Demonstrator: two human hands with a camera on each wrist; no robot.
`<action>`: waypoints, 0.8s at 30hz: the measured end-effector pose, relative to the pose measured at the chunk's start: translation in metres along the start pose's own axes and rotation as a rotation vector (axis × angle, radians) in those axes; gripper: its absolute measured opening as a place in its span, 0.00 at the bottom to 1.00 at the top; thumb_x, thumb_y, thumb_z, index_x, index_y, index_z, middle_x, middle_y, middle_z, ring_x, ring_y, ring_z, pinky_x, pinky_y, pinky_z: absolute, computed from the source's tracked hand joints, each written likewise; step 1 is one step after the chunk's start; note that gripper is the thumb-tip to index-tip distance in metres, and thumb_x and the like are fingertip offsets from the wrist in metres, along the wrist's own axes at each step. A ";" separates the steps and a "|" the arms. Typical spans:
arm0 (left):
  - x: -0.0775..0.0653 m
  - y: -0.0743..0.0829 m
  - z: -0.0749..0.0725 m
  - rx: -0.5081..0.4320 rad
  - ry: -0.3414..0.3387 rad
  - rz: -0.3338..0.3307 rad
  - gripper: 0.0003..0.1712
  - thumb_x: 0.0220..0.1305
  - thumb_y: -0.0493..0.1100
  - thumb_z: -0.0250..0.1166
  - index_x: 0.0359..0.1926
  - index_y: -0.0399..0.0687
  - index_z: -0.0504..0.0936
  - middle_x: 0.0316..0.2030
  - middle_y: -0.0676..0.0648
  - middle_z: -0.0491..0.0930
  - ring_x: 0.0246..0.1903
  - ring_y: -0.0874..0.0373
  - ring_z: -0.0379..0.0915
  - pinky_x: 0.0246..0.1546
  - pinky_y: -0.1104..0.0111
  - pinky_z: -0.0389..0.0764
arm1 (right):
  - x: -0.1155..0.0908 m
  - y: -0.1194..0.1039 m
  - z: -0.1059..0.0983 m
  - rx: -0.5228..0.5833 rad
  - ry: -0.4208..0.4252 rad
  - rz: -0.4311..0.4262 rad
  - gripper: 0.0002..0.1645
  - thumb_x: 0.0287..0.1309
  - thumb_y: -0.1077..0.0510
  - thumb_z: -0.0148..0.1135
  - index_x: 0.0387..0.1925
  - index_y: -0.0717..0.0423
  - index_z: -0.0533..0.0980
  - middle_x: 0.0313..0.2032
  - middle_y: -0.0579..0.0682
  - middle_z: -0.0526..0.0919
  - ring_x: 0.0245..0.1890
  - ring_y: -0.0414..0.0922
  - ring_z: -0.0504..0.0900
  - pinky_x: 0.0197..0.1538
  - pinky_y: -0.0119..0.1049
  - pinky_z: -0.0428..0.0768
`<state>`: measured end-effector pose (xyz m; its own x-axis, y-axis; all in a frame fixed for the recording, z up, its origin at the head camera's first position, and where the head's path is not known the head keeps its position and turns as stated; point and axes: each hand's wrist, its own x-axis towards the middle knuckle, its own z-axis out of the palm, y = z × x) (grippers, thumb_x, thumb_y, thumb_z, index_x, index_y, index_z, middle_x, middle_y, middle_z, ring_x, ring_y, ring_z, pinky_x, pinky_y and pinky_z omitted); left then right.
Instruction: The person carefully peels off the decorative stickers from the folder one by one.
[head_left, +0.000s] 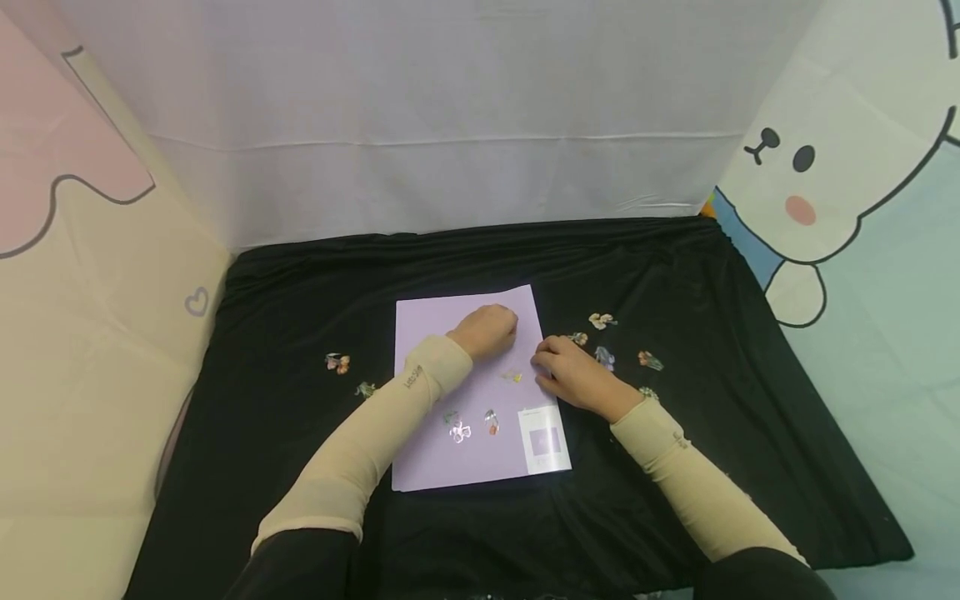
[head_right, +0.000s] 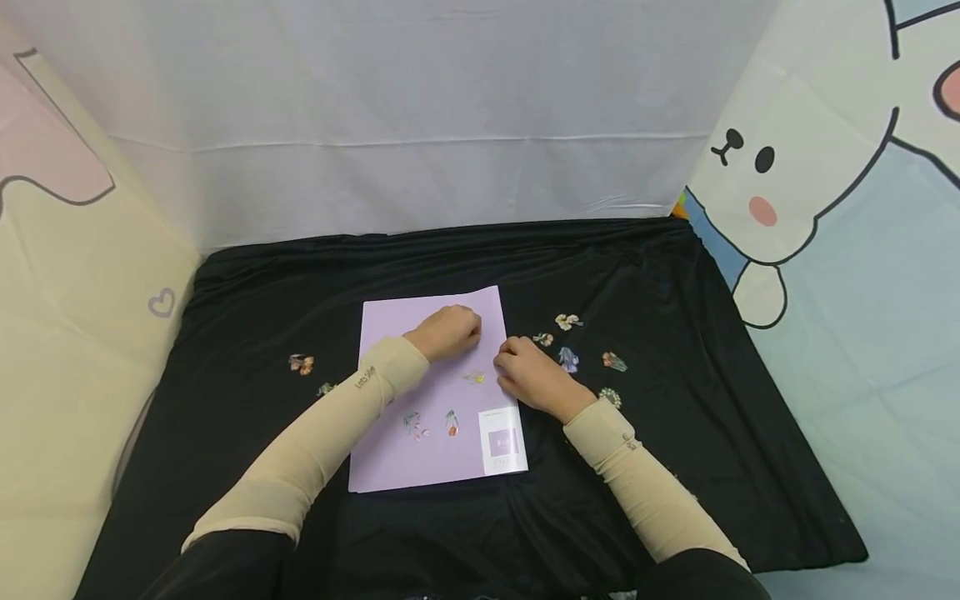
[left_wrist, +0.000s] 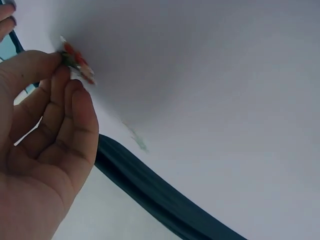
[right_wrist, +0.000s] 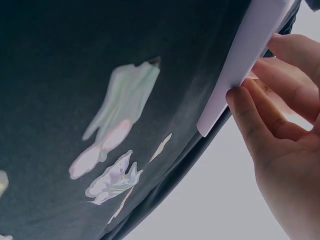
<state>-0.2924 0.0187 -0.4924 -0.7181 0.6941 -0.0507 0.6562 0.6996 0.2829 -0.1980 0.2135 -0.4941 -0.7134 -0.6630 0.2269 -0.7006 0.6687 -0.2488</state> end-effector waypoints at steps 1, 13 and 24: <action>0.000 -0.001 0.000 0.000 -0.010 0.004 0.07 0.69 0.36 0.59 0.35 0.41 0.83 0.29 0.47 0.79 0.31 0.54 0.76 0.40 0.66 0.77 | 0.000 0.000 0.000 0.002 -0.002 0.003 0.14 0.54 0.65 0.73 0.42 0.68 0.82 0.42 0.60 0.79 0.42 0.53 0.78 0.49 0.46 0.78; -0.016 -0.021 -0.014 -0.192 0.112 -0.031 0.08 0.67 0.35 0.56 0.31 0.44 0.80 0.27 0.50 0.75 0.29 0.57 0.70 0.34 0.68 0.74 | 0.001 -0.004 -0.003 -0.007 -0.046 0.062 0.15 0.55 0.64 0.73 0.43 0.67 0.82 0.43 0.60 0.79 0.43 0.53 0.79 0.50 0.45 0.79; -0.065 -0.072 -0.038 -0.286 0.102 -0.266 0.08 0.70 0.39 0.59 0.32 0.45 0.82 0.24 0.52 0.80 0.25 0.57 0.74 0.28 0.65 0.75 | 0.002 -0.005 -0.004 0.003 -0.057 0.071 0.15 0.55 0.64 0.73 0.44 0.67 0.82 0.44 0.60 0.79 0.44 0.53 0.79 0.51 0.46 0.79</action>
<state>-0.3011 -0.0831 -0.4733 -0.8830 0.4647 -0.0668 0.3635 0.7669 0.5289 -0.1957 0.2101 -0.4885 -0.7592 -0.6322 0.1547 -0.6483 0.7137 -0.2652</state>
